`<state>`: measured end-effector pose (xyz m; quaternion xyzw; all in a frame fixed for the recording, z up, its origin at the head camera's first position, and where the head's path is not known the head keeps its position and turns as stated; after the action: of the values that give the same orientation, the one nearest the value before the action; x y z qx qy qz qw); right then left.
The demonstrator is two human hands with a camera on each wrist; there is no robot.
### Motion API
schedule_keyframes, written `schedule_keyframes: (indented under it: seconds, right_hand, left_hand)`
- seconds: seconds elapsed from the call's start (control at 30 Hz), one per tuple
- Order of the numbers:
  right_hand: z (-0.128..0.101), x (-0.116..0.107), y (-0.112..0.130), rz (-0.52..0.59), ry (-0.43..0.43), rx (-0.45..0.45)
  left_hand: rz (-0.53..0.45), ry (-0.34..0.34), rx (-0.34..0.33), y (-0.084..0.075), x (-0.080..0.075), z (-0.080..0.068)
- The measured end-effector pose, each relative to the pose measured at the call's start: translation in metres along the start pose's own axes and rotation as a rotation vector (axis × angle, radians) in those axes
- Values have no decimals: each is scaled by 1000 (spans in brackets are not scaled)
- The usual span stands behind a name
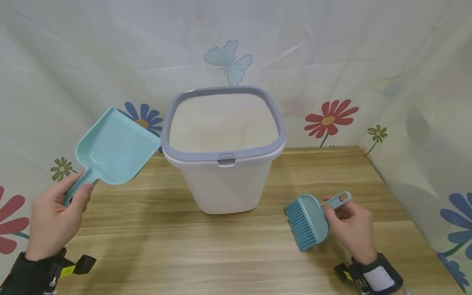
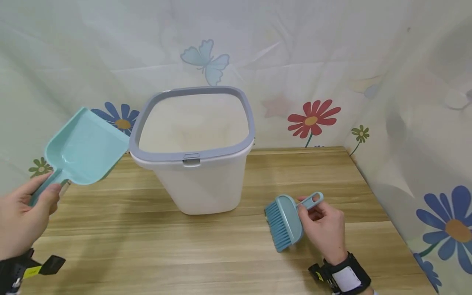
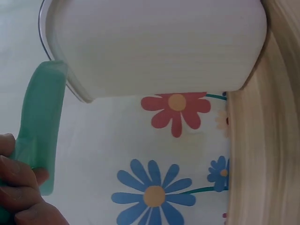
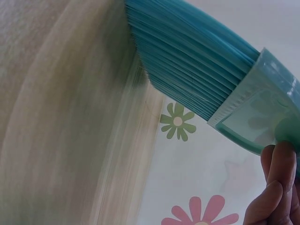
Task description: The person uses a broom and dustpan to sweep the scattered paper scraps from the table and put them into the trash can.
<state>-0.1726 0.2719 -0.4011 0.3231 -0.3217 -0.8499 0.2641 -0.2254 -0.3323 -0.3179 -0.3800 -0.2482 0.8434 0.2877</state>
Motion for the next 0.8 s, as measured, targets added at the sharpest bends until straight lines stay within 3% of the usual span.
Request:
schedule_keyframes:
  seconds: [0.43,0.6,0.8]
  right_hand:
    - [-1,1,1,-7,-3,2]
    - [-2,2,6,-9,-1,-17]
    - [-5,4,10,-46,17,-89]
  left_hand:
    - [38,217,-173,34,12,-65]
    - [-11,394,-274,42,27,-99]
    - [-43,551,-266,44,46,-133]
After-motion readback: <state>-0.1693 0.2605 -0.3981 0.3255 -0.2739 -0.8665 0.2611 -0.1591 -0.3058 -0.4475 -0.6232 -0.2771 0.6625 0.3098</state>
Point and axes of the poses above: each hand's wrist, its own z-axis towards the middle knuckle, its own x-axis out of the palm, y = z × x, the point moved 5 cm from there along z, towards the middle knuckle, and after that the axes turned 8 degrees about -y, right-handed, at the moved point
